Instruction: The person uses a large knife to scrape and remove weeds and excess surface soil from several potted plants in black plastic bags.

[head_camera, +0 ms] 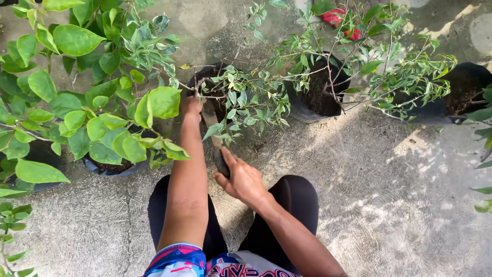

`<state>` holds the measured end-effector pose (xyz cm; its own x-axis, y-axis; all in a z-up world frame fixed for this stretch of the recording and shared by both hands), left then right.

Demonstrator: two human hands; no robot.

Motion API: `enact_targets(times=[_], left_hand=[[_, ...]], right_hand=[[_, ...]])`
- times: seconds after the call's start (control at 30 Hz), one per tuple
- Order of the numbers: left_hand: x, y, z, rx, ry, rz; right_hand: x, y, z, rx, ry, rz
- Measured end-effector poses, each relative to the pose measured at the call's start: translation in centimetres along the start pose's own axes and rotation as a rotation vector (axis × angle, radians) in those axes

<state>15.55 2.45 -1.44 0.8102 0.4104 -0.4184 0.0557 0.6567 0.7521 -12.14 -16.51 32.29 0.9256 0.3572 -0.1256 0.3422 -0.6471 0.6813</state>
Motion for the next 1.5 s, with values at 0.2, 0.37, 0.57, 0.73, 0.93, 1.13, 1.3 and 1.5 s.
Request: enact_targets(times=[0.2,0.37,0.57,0.73,0.93,1.13,1.3,1.5], left_hand=[[1.1,0.4,-0.1,0.039,0.146,0.035],[1.7,-0.3,-1.9,-0.776,0.403,-0.273],[-2.3,1.3,-0.3,-0.651,0.370,-0.314],[-1.6,3.8,-2.8,-0.611,0.094,-0.184],[-3.4,10.0,-13.0,-0.796,0.082,-0.468],[-13.6,21.2,-19.4,-0.431,0.326,-0.795],[-12.9,27.0,-26.4,-0.386,0.467,-0.760],[-5.3,28.8,-35.4,-0.590,0.445,-0.485]], right_hand=[[-0.5,0.4,1.5,-0.072,-0.005,-0.151],[-0.3,1.0,4.0,0.321,-0.148,-0.062],[2.6,-0.4,5.1,0.497,-0.069,0.171],[3.0,-1.9,3.8,0.865,-0.140,0.161],[0.7,-0.7,2.0,1.307,-0.299,-0.016],[-2.6,-2.9,-4.7,1.310,-0.295,-0.158],[-2.5,-10.5,-12.0,1.168,-0.272,-0.296],[1.7,-21.3,-19.3,0.753,-0.120,-0.412]])
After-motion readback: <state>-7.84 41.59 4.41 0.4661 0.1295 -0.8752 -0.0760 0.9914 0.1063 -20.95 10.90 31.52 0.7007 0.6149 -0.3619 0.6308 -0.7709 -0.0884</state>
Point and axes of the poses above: each hand's wrist, its own x-axis towards the middle knuckle, its own y-axis out of the back of the hand, z = x × y, the point moved 6 cm from there along x, towards the middle knuckle, and after that the axes turned 14 degrees about y, right-handed, at the moved point
